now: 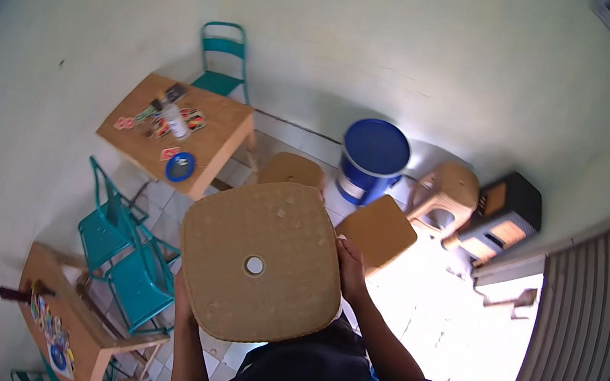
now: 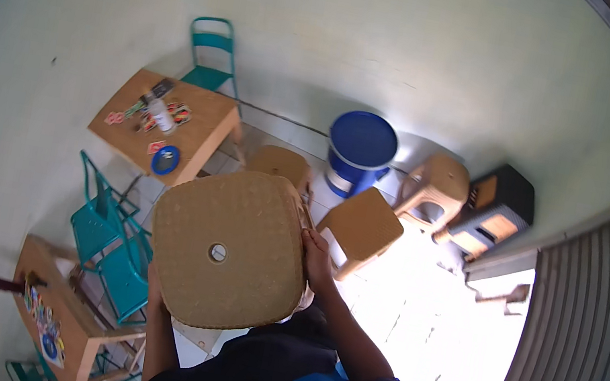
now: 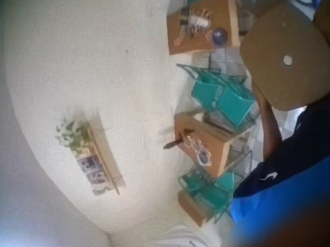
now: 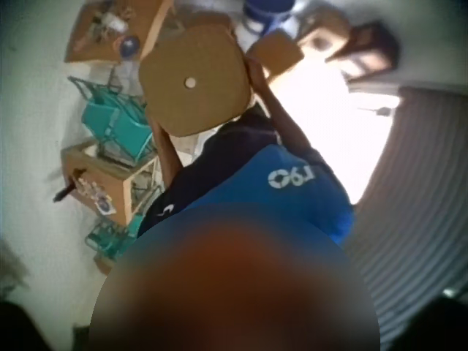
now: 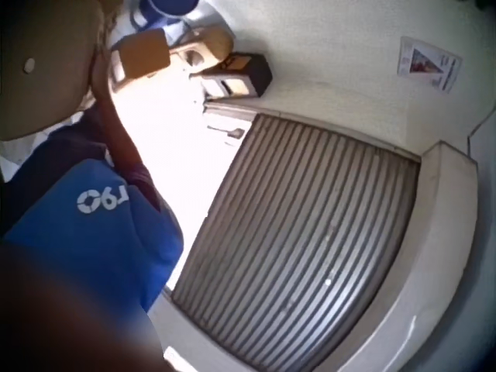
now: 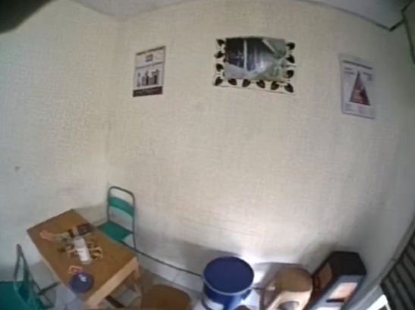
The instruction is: Arranging and stacking plastic stools around tables in a cafe seating area.
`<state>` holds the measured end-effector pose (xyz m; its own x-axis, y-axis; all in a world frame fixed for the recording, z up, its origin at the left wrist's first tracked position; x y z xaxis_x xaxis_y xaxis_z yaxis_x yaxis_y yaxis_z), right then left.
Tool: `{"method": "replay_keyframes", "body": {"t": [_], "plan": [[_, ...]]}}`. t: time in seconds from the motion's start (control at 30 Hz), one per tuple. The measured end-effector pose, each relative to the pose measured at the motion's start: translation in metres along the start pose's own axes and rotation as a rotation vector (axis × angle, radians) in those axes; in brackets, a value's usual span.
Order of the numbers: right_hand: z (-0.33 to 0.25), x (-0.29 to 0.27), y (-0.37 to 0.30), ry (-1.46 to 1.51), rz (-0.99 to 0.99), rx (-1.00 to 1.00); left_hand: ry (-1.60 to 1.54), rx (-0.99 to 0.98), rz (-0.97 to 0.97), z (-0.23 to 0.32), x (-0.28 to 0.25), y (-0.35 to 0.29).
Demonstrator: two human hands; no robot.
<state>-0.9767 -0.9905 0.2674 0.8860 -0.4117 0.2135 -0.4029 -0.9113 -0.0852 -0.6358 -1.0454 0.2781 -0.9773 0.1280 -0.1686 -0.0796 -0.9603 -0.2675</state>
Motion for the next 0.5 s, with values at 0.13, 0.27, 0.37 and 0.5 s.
{"method": "replay_keyframes", "body": {"t": [0.13,0.27,0.37,0.5], "plan": [[-0.007,-0.033,-0.032,-0.053,0.128,-0.002,-0.459,-0.124,-0.127,0.009,0.031,0.002],[-0.025,-0.060,-0.060,-0.090,0.186,-0.047,-0.385,-0.150,-0.263,0.016,0.063,0.010],[-0.035,-0.083,-0.078,-0.147,0.281,-0.032,-0.311,-0.201,-0.339,0.026,0.091,0.014],[-0.053,-0.105,-0.098,-0.189,0.356,-0.039,-0.297,-0.172,-0.463,0.036,0.131,0.015]]}}
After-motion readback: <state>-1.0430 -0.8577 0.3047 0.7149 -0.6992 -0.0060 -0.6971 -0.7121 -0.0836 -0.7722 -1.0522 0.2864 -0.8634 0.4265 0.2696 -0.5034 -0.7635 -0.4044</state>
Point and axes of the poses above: each hand's wrist, its own y-axis towards the middle knuckle, its own x-axis out of the palm, z = x × y, the point moved 7 cm from there along y, towards the middle knuckle, and after that the axes turned 7 degrees about -x, right-handed, at the moved point
